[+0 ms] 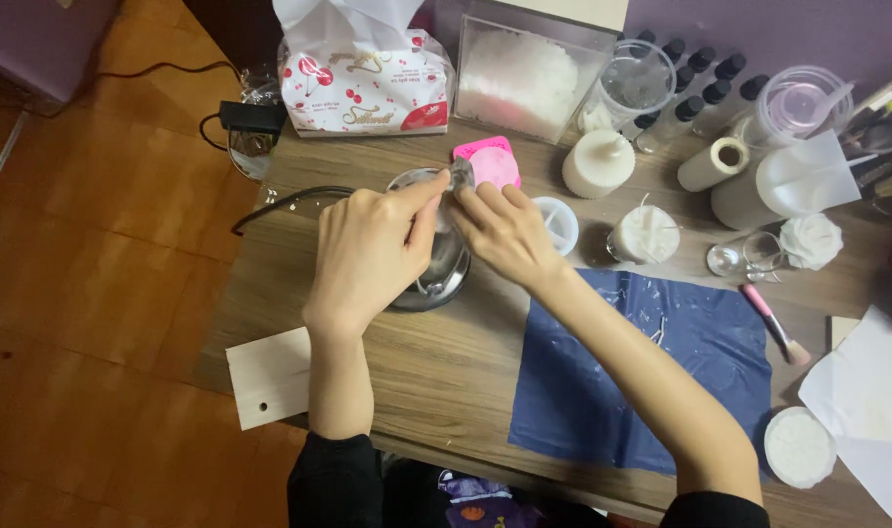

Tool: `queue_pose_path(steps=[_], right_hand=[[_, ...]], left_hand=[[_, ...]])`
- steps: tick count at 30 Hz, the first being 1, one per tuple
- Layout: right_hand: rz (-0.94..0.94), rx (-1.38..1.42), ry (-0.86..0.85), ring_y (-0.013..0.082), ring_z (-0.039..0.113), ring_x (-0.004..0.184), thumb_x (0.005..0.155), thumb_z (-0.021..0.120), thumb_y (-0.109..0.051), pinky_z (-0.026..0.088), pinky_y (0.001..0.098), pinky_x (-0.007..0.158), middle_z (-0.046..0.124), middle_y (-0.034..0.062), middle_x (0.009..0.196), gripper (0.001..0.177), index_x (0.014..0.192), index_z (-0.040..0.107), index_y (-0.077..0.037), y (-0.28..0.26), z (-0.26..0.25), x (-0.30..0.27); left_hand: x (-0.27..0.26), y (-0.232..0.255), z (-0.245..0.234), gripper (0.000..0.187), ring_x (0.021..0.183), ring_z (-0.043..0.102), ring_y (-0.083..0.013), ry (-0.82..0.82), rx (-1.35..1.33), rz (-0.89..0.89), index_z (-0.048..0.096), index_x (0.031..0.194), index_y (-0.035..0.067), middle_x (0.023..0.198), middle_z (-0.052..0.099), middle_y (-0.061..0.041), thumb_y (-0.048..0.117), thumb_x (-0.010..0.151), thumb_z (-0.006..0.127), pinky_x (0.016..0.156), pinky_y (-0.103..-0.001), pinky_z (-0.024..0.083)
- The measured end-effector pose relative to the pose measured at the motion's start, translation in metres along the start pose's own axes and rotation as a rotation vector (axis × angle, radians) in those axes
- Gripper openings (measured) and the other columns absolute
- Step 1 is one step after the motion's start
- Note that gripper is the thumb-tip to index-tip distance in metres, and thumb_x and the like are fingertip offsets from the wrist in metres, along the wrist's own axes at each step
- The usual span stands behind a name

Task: Cleaning a small metal melting pot with a tissue to remove wax residue

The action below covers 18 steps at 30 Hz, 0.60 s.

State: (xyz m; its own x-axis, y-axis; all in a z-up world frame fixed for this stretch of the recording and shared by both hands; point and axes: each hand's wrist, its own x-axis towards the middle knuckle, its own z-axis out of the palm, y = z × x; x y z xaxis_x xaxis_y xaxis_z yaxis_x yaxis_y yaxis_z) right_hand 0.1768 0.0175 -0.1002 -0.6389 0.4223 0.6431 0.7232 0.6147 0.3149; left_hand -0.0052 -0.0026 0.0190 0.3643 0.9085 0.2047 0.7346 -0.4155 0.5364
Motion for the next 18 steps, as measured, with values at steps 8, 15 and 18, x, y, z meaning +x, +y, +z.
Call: queue_pose_path(steps=[8, 15, 18], right_hand=[[0.452, 0.828, -0.36, 0.0388, 0.062, 0.075, 0.067, 0.071, -0.018, 0.048, 0.0454, 0.065, 0.066, 0.0166, 0.079, 0.022, 0.081, 0.068, -0.001, -0.006, -0.029, 0.015], [-0.053, -0.06, 0.246, 0.0139, 0.044, 0.056, 0.094, 0.054, -0.013, 0.034, 0.0234, 0.051, 0.063, -0.0001, 0.086, 0.021, 0.076, 0.063, -0.02, 0.008, -0.04, 0.035], [-0.158, -0.132, 0.235, 0.017, 0.046, 0.058, 0.088, 0.058, -0.009, 0.036, 0.0248, 0.051, 0.062, 0.0047, 0.087, 0.014, 0.08, 0.066, -0.018, 0.02, -0.015, 0.027]], left_hand=[[0.001, 0.001, 0.003, 0.027, 0.064, 0.064, -0.0426, 0.076, 0.058, 0.019, 0.072, 0.103, 0.016, 0.064, 0.065, -0.019, 0.016, 0.087, 0.05, 0.056, -0.054, 0.05], [0.003, 0.0, 0.006, 0.026, 0.063, 0.064, -0.0414, 0.101, 0.081, 0.052, 0.072, 0.104, 0.016, 0.062, 0.065, -0.018, 0.016, 0.088, 0.051, 0.054, -0.054, 0.05], [0.003, -0.001, 0.008, 0.025, 0.062, 0.063, -0.0417, 0.111, 0.073, 0.046, 0.072, 0.103, 0.017, 0.055, 0.063, -0.015, 0.016, 0.087, 0.052, 0.054, -0.053, 0.05]])
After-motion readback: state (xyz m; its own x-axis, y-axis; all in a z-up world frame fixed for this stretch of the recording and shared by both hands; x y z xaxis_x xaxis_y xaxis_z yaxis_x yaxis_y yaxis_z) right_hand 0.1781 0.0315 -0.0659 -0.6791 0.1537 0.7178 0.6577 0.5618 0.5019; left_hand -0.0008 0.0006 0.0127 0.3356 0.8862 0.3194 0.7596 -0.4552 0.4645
